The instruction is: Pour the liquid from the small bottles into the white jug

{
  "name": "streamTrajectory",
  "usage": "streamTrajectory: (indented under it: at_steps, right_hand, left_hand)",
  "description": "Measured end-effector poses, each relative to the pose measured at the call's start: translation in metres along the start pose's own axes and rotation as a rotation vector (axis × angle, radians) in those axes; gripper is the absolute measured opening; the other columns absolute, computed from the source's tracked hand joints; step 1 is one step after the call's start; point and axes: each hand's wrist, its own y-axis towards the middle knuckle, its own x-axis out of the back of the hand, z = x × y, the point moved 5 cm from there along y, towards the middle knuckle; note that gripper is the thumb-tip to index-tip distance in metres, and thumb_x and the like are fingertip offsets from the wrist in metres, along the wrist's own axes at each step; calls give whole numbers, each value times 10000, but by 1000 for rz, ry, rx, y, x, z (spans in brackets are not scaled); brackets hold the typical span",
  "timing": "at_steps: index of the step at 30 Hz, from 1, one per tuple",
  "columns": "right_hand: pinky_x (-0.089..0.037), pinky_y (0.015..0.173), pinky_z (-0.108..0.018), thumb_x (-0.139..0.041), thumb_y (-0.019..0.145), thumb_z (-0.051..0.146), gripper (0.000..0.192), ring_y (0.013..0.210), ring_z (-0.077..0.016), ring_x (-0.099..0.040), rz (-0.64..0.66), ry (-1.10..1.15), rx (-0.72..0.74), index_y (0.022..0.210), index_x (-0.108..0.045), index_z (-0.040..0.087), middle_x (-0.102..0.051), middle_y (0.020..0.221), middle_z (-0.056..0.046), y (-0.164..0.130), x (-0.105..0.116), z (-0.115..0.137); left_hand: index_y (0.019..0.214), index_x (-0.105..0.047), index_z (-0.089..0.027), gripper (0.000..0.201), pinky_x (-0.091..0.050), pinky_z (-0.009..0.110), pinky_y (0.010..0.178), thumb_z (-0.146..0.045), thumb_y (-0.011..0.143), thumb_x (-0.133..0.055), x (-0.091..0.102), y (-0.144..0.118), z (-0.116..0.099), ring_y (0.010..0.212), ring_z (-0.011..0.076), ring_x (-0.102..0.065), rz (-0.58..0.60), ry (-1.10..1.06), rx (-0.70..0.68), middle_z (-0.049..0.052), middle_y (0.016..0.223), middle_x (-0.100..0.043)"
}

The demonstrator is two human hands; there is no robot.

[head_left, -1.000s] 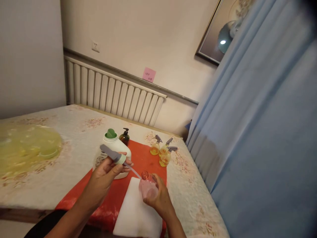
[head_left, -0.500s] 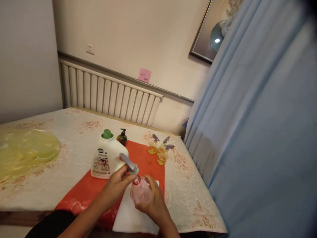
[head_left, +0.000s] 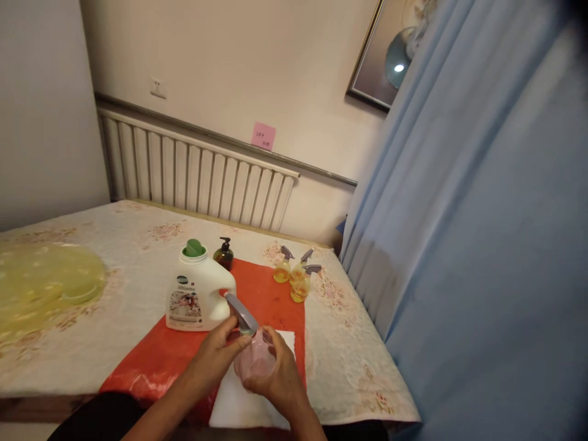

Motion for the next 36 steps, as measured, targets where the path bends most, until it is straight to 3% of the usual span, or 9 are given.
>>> streamTrajectory:
  at_steps: [4, 9, 16, 20, 25, 31, 36]
  right_hand:
    - [-508, 924, -430, -756, 504, 195, 722, 1060, -310, -635, -8, -20, -5, 1202, -570, 209, -669, 1149, -95, -1, -1, -4]
    - [-503, 939, -431, -759, 500, 199, 742, 1078, -308, -627, -39, -36, -22, 1216, -565, 204, -665, 1166, -97, -2, -3, -10]
    - [-466, 991, -421, -815, 411, 116, 906, 1164, -311, -590, 51, 100, -107, 1272, -545, 206, -641, 1241, -96, -5, -10, -30]
    - [-464, 992, -414, -802, 439, 106, 871, 1170, -299, -592, 43, 181, -133, 1267, -554, 216, -639, 1257, -87, -6, -12, -31]
    - [-458, 1000, -410, -775, 475, 93, 862, 1188, -292, -580, 58, 197, -95, 1291, -538, 240, -638, 1265, -69, -7, -11, -27]
    - [-456, 980, -404, -768, 466, 114, 822, 1154, -307, -591, 53, 189, -112, 1255, -553, 193, -641, 1238, -95, -6, -10, -24]
    - [-460, 972, -412, -755, 467, 121, 803, 1149, -317, -593, 63, 183, -134, 1239, -546, 186, -640, 1229, -105, -5, -5, -10]
  left_hand:
    - [1039, -643, -201, 270, -483, 348, 918, -315, 794, -650, -1, -1, 1, 1027, 270, -641, 18, 37, -5, 51, 1067, -717]
    - [953, -639, -202, 192, -467, 370, 913, -342, 825, -609, 0, -2, -14, 1000, 282, -614, 27, 213, -70, 56, 1003, -693]
    - [1095, -645, -199, 274, -465, 363, 941, -279, 837, -599, 0, 1, -10, 1053, 277, -603, 176, 106, -28, 62, 1092, -694]
    - [1040, -650, -202, 252, -477, 376, 939, -303, 809, -632, -2, 2, -10, 1031, 277, -607, 166, 97, 11, 50, 1031, -689]
    - [1087, -614, -200, 374, -450, 392, 991, -316, 745, -711, -6, 4, -9, 1081, 289, -587, 88, 81, 14, 58, 1068, -669]
    - [983, -592, -204, 221, -491, 375, 913, -384, 857, -575, -7, 5, 2, 947, 234, -596, 129, 116, 5, 29, 946, -640]
    - [940, -580, -213, 182, -465, 381, 930, -376, 864, -556, -6, 4, -4, 959, 238, -585, 107, 275, -39, 30, 956, -638]
